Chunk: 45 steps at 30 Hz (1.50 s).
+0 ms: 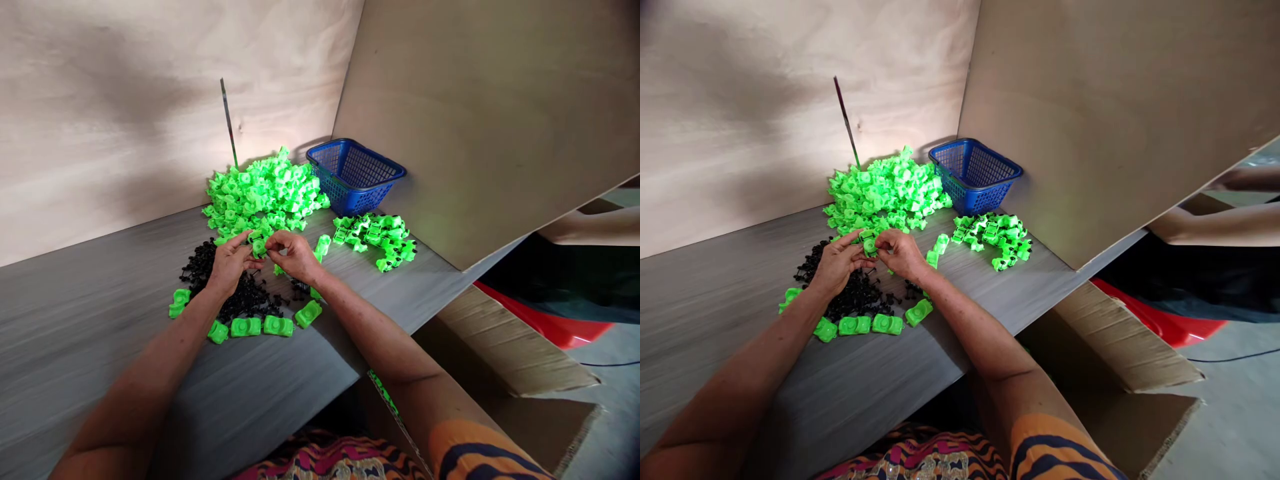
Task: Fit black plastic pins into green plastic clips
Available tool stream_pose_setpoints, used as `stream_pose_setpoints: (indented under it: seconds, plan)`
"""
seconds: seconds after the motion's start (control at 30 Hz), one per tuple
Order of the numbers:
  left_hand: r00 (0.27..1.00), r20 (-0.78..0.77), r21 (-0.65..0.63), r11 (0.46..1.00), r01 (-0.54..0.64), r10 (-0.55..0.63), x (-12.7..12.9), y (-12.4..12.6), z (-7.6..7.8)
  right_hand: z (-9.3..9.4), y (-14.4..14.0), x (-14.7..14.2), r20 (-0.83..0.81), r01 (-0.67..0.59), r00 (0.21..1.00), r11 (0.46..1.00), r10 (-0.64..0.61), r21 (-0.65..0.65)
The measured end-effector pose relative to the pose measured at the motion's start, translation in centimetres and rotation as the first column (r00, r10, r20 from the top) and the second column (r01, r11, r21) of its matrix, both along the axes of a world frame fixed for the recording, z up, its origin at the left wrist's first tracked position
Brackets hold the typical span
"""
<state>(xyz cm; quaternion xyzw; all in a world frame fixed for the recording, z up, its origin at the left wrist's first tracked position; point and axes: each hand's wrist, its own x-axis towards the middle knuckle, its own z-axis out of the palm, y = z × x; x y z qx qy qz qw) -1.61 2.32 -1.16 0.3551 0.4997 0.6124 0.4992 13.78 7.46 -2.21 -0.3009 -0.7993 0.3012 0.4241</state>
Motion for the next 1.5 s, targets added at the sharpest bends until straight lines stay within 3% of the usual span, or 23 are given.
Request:
stream_pose_setpoints:
  seconds: [0.77,1.0,1.17,1.5]
  plan:
    - [0.993,-0.083,0.046,0.995,0.085,-0.081,0.3,-0.6,0.4,-0.5,-0.2,-0.3,0.07,0.063,0.995,0.992,-0.071,0.109]
    - [0.984,-0.161,0.083,0.992,0.095,-0.081,0.1,-0.4,0.1,-0.8,0.1,-0.3,-0.029,0.05,0.998,0.999,-0.05,0.005]
    - [0.973,-0.226,0.127,0.989,0.072,-0.042,-0.1,-0.3,-0.3,-1.1,0.8,-0.3,-0.15,-0.068,0.988,0.988,0.047,-0.139]
    - [0.957,-0.289,0.175,0.98,0.092,-0.038,-0.3,-0.4,-0.3,-1.5,1.2,-0.2,-0.228,-0.116,0.97,0.985,0.085,-0.126]
